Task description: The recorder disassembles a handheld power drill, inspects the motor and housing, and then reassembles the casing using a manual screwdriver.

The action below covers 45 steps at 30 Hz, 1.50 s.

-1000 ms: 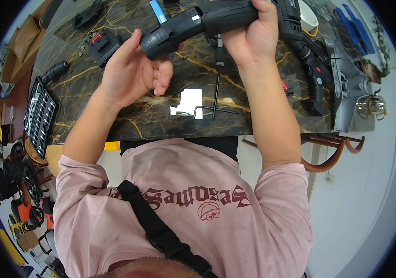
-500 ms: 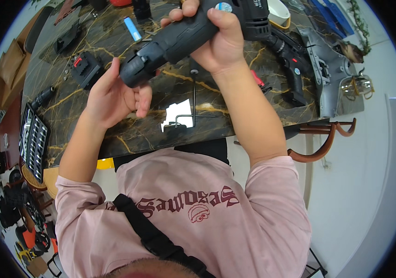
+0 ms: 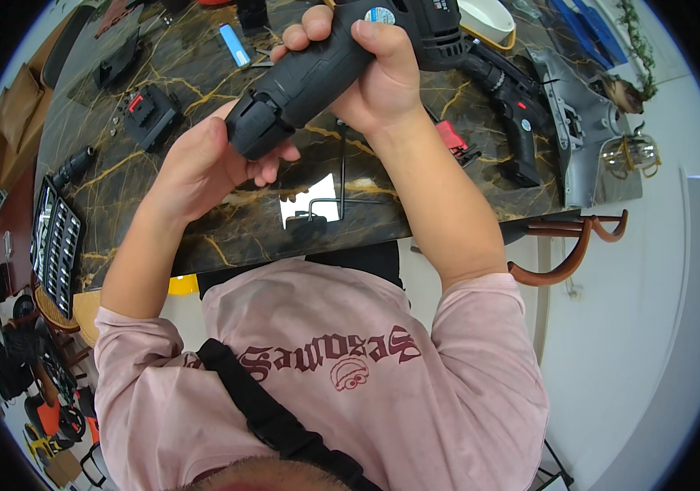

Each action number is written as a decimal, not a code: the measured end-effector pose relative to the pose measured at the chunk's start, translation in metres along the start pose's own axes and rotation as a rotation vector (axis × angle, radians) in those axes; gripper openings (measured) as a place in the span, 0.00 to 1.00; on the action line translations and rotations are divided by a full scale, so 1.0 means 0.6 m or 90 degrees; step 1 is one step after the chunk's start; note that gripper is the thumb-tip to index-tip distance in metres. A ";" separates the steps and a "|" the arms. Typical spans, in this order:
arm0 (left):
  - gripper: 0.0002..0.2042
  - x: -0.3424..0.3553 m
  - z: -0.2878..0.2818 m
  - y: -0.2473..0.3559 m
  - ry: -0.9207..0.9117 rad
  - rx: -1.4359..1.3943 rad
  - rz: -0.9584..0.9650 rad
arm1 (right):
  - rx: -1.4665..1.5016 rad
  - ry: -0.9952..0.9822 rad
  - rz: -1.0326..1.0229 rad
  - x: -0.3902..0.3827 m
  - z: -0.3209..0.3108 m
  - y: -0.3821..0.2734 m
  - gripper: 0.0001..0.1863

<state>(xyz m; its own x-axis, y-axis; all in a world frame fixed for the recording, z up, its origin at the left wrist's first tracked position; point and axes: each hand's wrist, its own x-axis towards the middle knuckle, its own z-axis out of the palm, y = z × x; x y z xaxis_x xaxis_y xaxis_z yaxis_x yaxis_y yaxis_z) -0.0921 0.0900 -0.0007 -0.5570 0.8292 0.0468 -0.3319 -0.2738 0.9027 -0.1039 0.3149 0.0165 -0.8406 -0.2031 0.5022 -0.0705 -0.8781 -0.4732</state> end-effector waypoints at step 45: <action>0.29 0.010 -0.023 -0.018 0.385 0.430 0.563 | -0.099 0.107 0.049 0.002 -0.025 -0.012 0.20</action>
<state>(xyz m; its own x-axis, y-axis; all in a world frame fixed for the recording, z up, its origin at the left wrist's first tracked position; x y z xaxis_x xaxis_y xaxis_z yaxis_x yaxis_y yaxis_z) -0.1023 0.0912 -0.0163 -0.7067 0.0872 0.7022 0.6843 -0.1683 0.7095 -0.1122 0.3274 0.0096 -0.9234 -0.1811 0.3386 -0.0729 -0.7832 -0.6175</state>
